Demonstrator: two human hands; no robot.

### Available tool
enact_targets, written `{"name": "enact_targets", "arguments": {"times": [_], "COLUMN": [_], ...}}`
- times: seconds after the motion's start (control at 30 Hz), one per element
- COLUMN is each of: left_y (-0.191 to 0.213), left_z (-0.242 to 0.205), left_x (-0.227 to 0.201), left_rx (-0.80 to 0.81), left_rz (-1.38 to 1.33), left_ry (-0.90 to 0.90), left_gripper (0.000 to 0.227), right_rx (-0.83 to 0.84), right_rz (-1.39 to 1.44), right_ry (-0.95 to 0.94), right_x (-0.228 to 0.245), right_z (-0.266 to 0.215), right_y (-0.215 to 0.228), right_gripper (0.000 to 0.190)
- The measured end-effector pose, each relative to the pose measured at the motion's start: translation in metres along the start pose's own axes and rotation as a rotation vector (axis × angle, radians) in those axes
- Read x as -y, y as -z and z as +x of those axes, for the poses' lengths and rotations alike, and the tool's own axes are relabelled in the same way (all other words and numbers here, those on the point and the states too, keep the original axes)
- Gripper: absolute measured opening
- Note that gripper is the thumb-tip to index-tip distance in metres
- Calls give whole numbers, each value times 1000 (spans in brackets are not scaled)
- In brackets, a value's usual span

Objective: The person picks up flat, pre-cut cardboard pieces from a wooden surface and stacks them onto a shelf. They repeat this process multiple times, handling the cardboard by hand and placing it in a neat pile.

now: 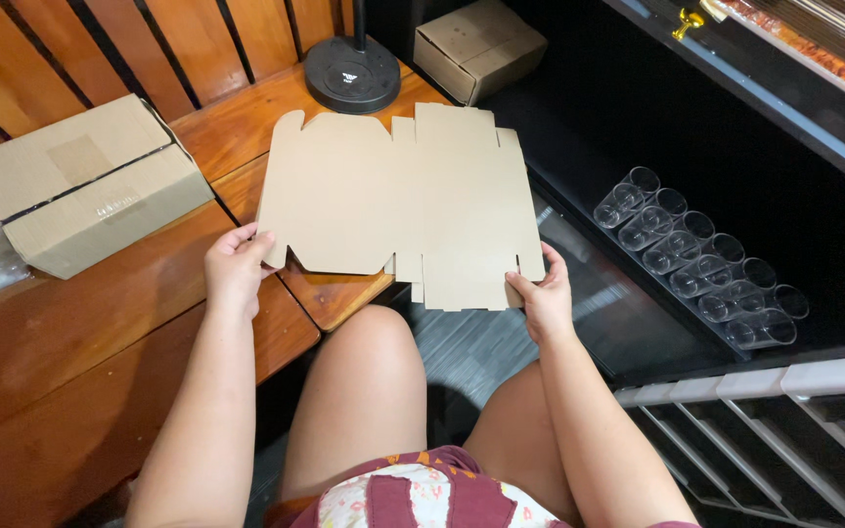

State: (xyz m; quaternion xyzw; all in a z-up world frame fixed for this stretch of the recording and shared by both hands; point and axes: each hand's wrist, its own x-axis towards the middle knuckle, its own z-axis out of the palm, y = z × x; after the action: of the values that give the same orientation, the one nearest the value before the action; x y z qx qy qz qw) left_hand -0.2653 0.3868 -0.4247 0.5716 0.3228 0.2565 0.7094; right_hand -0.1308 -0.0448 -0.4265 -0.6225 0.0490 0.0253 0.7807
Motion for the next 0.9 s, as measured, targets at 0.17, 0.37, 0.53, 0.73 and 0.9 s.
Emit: {"name": "enact_targets", "arguments": {"times": [0.17,0.37,0.53,0.73,0.9], "left_y": [1,-2,-8,-8,-6], "left_z": [-2,11,19,8,2], "left_x": [-6,11,22,10,0], "left_rx": [28,-12,-23,-30,-33], "left_rz": [85,39,53,74,60], "left_ry": [23,25,12,22,29], "left_gripper": [51,52,47,46,48], "right_rx": [-24,-44,-52,-58,-38], "right_rz": [-16,-25,-53,-73,-48], "right_ry": [15,5,8,2,-6], "right_x": [1,4,0,1,4], "right_z": [1,-3,3,3,0], "right_y": [2,1,5,4,1], "right_gripper": [83,82,83,83,86]}}
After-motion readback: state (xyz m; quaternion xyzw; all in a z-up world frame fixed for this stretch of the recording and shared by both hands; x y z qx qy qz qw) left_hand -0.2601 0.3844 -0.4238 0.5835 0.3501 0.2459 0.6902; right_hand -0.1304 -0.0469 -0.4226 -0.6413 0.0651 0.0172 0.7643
